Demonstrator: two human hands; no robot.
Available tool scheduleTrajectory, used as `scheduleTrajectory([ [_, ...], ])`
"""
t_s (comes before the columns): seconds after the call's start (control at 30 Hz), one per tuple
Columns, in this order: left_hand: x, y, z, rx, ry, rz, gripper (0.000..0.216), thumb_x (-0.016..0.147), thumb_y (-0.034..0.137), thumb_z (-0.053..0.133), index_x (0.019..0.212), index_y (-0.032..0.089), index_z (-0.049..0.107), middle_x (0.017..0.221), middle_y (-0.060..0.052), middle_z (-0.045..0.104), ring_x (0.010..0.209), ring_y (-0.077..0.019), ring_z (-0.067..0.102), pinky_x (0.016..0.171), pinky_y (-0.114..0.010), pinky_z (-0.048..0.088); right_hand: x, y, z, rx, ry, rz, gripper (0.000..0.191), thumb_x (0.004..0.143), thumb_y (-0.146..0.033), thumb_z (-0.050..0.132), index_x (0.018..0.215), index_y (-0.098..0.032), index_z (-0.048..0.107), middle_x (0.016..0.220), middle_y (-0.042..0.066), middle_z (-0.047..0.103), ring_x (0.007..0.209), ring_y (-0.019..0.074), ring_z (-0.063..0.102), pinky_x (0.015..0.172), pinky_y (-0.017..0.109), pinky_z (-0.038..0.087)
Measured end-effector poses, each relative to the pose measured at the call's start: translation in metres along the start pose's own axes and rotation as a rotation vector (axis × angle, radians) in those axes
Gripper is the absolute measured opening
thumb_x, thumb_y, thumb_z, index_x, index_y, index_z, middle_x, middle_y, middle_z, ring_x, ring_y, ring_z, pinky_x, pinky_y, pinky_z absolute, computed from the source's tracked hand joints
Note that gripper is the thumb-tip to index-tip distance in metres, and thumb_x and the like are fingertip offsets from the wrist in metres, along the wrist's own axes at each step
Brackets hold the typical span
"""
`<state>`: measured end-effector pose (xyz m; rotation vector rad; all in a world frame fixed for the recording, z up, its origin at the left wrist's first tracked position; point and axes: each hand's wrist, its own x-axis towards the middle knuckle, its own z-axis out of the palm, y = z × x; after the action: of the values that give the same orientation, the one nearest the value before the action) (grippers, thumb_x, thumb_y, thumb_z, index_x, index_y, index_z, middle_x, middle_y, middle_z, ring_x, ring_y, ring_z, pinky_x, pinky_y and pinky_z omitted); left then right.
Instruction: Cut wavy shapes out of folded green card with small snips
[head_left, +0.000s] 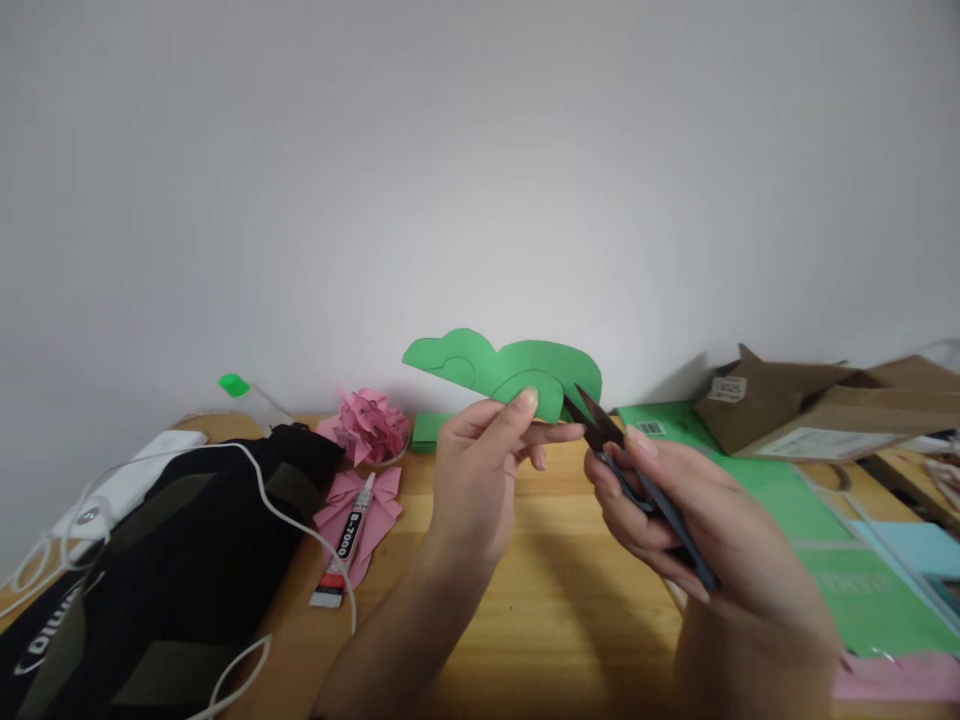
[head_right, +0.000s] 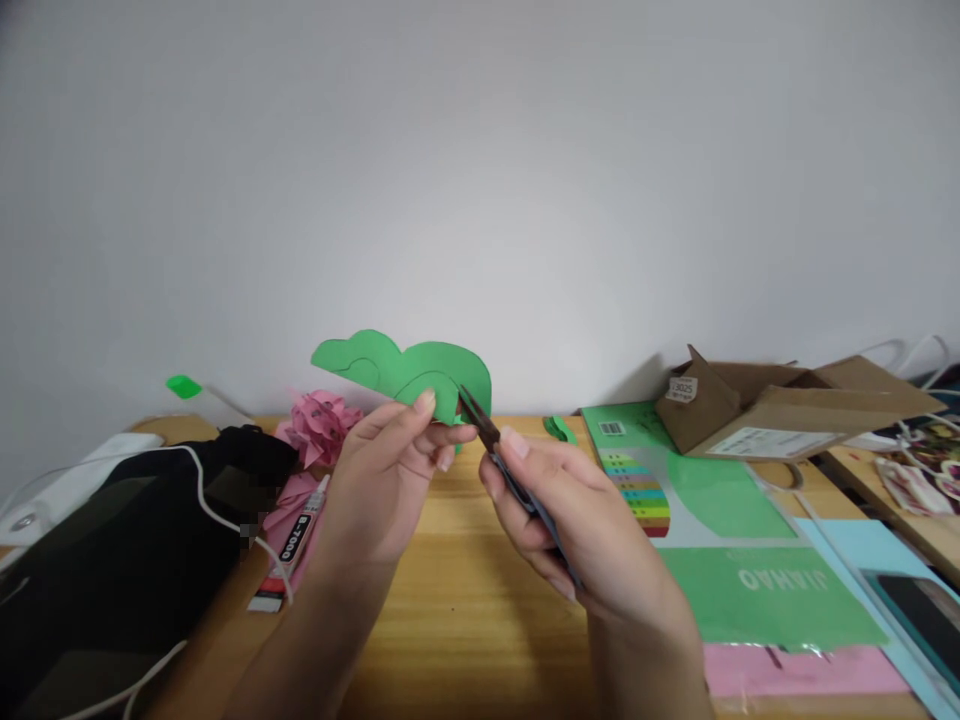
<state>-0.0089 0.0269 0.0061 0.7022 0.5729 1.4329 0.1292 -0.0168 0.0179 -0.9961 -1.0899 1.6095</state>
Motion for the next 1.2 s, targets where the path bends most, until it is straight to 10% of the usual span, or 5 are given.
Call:
scheduleTrajectory([
  [1.2, -0.005, -0.001, -0.003, 0.312, 0.047, 0.185, 0.030, 0.078, 0.029, 0.075, 0.052, 0.019, 0.065, 0.052, 0.001, 0.065, 0.057, -0.0133, 0.065, 0.061, -0.027, 0.046, 0.007, 0.003, 0.013, -0.006, 0.049, -0.084, 0.044, 0.087, -0.058, 0.059, 0.071, -0.018, 0.055, 0.044, -0.010, 0.032, 0.035, 0.0032, 0.015, 0.029, 0.015, 0.012],
])
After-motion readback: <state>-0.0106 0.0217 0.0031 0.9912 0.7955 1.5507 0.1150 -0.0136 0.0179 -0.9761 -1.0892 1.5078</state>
